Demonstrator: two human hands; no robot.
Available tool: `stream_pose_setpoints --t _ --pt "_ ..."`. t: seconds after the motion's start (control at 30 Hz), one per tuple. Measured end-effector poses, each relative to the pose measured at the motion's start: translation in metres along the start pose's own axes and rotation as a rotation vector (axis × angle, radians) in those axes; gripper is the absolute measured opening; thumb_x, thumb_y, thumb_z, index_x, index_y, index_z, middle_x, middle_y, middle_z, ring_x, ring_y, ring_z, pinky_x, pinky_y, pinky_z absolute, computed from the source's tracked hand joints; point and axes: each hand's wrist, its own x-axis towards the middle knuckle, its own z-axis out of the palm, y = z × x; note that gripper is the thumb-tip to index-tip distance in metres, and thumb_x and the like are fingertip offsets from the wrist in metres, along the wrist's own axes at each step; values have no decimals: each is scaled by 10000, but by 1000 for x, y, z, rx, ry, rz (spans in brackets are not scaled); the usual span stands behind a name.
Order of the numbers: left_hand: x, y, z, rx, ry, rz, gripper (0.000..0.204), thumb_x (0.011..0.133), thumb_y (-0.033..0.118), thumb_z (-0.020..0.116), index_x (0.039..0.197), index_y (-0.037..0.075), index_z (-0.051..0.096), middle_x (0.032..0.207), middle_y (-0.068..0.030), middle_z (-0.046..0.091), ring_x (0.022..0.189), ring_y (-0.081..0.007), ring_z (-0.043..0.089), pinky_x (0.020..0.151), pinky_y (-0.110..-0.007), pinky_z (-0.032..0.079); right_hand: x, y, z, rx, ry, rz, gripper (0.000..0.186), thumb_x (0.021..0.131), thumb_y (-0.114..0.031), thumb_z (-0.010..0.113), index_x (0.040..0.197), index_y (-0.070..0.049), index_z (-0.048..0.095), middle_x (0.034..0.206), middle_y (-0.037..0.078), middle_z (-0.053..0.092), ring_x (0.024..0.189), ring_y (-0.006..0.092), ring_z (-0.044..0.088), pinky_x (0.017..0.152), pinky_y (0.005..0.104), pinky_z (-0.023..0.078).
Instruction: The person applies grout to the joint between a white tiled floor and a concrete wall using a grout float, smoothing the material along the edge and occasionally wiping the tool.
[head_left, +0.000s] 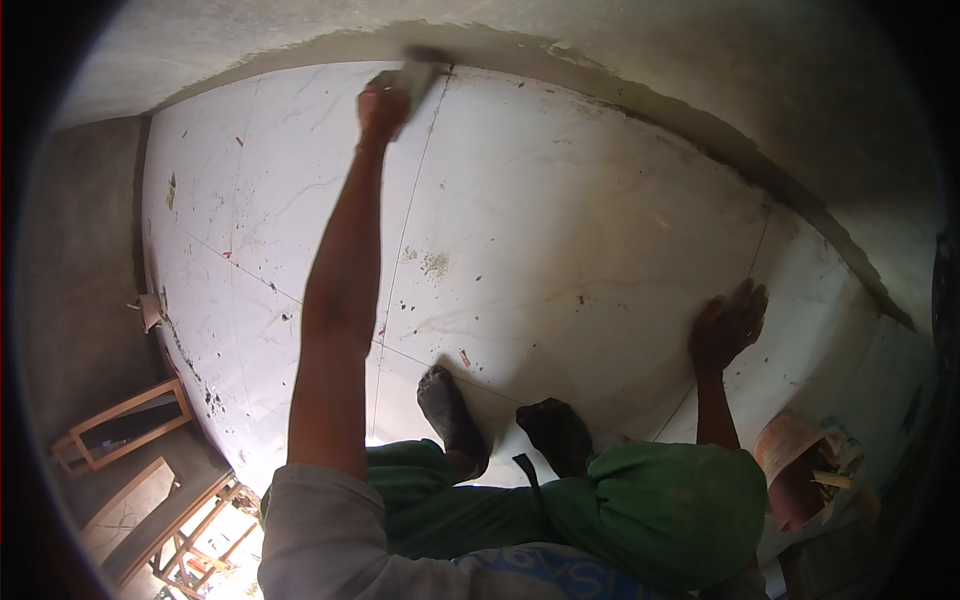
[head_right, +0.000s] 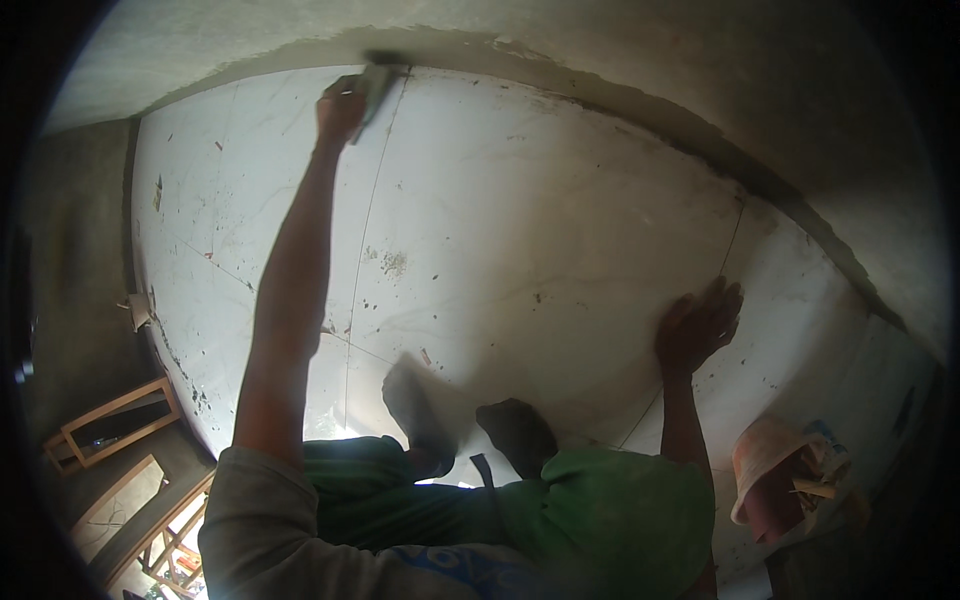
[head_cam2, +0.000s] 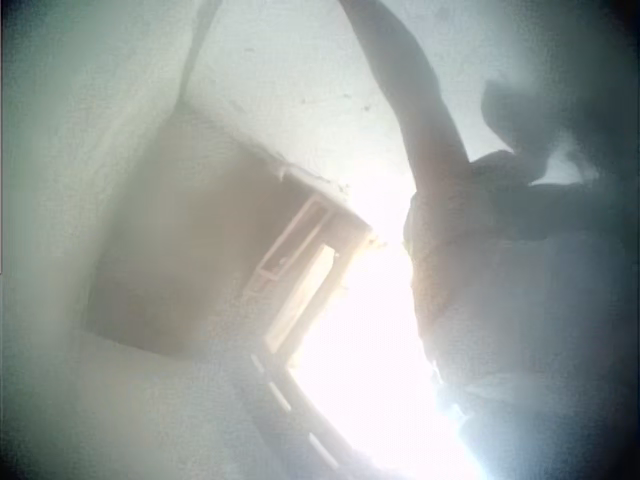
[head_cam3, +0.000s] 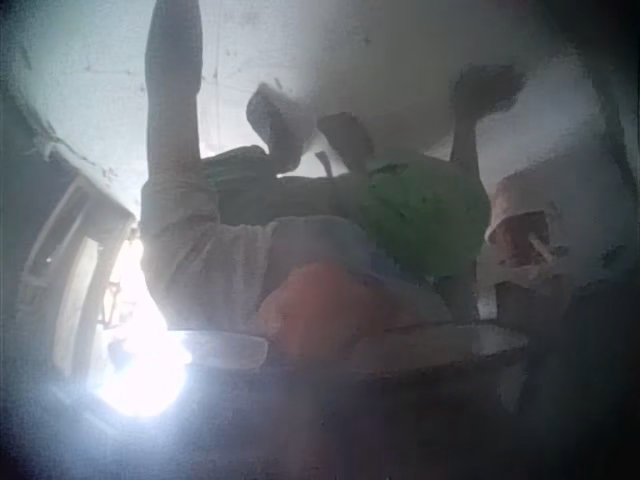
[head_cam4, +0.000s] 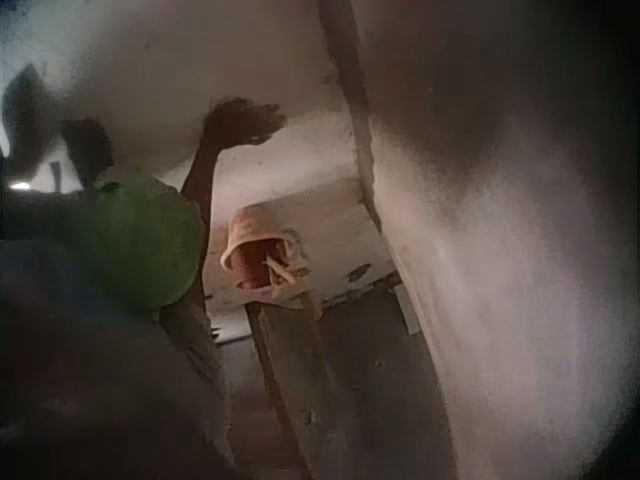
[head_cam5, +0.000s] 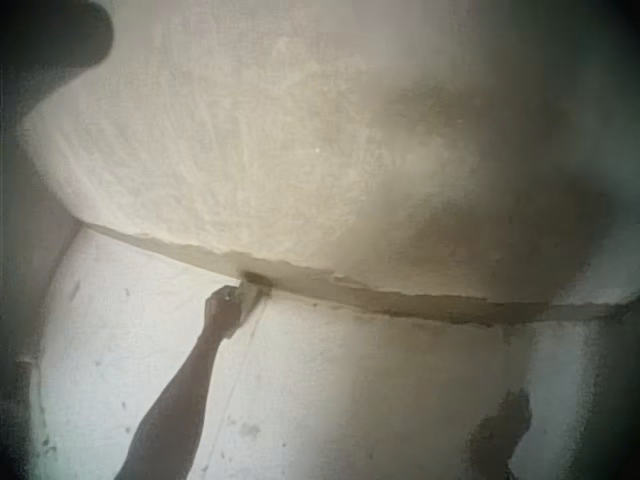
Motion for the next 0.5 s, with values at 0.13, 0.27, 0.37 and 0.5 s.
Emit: stream_pose_setpoints --t 0.13,0.27,0.37,0.5 --pt "-66 95 81 -193 -34 380 295 937 136 670 1221 88 734 1170 -215 749 1049 -433 722 923 -511 572 2 17 6 -40 40 -11 666 1085 -336 491 1669 -58 335 1714 216 335 1607 361 290 1277 534 238" --pt "-65 82 61 -347 -5 405 260 936 121 663 1182 90 740 1083 -209 754 1002 -420 732 875 -507 582 3 5 -1 1 44 -17 653 1087 -328 492 1665 -58 353 1703 213 360 1596 359 313 1279 523 236" --pt "-32 22 27 -41 20 84 283 1038 289 650 1245 127 755 1124 -149 798 993 -295 775 862 -387 609 -3 5 9 36 72 -42 659 1087 -342 465 1668 -62 335 1716 221 326 1607 361 291 1274 550 247" --pt "-56 60 48 -162 68 184 246 1016 273 661 1192 142 775 1028 -111 809 911 -294 786 780 -398 604 -2 -3 0 11 55 10 664 1064 -314 499 1657 -50 358 1701 228 353 1594 379 315 1247 577 273"
